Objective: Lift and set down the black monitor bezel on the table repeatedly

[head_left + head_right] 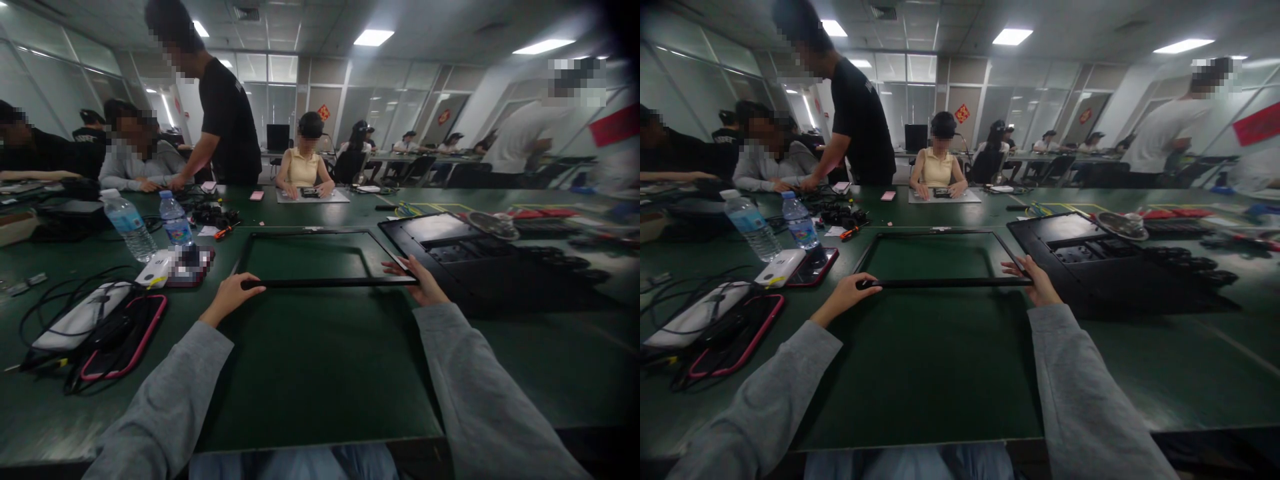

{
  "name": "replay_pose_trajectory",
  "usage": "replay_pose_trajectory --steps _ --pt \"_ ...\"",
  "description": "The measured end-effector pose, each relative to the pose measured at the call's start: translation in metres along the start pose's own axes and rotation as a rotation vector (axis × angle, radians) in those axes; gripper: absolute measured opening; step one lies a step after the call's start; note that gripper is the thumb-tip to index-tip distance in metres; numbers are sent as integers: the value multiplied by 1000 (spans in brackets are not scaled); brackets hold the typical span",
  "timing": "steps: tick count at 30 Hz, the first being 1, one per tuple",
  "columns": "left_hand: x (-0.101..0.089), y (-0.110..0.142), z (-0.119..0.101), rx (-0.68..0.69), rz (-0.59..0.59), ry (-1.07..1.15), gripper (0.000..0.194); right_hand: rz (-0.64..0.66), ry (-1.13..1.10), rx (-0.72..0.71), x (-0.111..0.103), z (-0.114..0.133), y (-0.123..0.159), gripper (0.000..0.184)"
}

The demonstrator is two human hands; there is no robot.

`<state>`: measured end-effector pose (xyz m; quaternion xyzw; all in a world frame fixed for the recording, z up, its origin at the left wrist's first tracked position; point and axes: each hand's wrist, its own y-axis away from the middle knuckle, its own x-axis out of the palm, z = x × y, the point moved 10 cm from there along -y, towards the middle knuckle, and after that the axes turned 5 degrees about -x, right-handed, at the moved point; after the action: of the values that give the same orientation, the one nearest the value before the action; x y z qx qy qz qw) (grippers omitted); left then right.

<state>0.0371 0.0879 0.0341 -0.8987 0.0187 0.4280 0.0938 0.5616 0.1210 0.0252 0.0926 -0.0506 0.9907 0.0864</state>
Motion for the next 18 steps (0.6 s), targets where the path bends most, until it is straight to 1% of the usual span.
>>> replay_pose_trajectory --steps 3,5,8,11,14,16,18 --pt "-3 0 0 -16 -36 5 52 -33 31 12 -6 -5 1 40" --pt "-4 1 -1 -24 -51 0 54 -63 83 -6 -14 -8 0 43" --pt "-4 2 -2 -31 -55 2 54 -169 258 -129 -37 -3 -3 46" --pt "-7 2 -3 -30 -86 21 51 -340 525 -309 -64 17 2 39" --pt "-10 2 -4 -30 -105 74 48 -537 819 -479 -88 45 20 34" --pt "-11 2 -4 -37 -104 126 47 -737 975 -590 -108 65 44 33" --pt "-13 2 -3 -46 -111 182 47 -979 1051 -658 -132 79 75 37"
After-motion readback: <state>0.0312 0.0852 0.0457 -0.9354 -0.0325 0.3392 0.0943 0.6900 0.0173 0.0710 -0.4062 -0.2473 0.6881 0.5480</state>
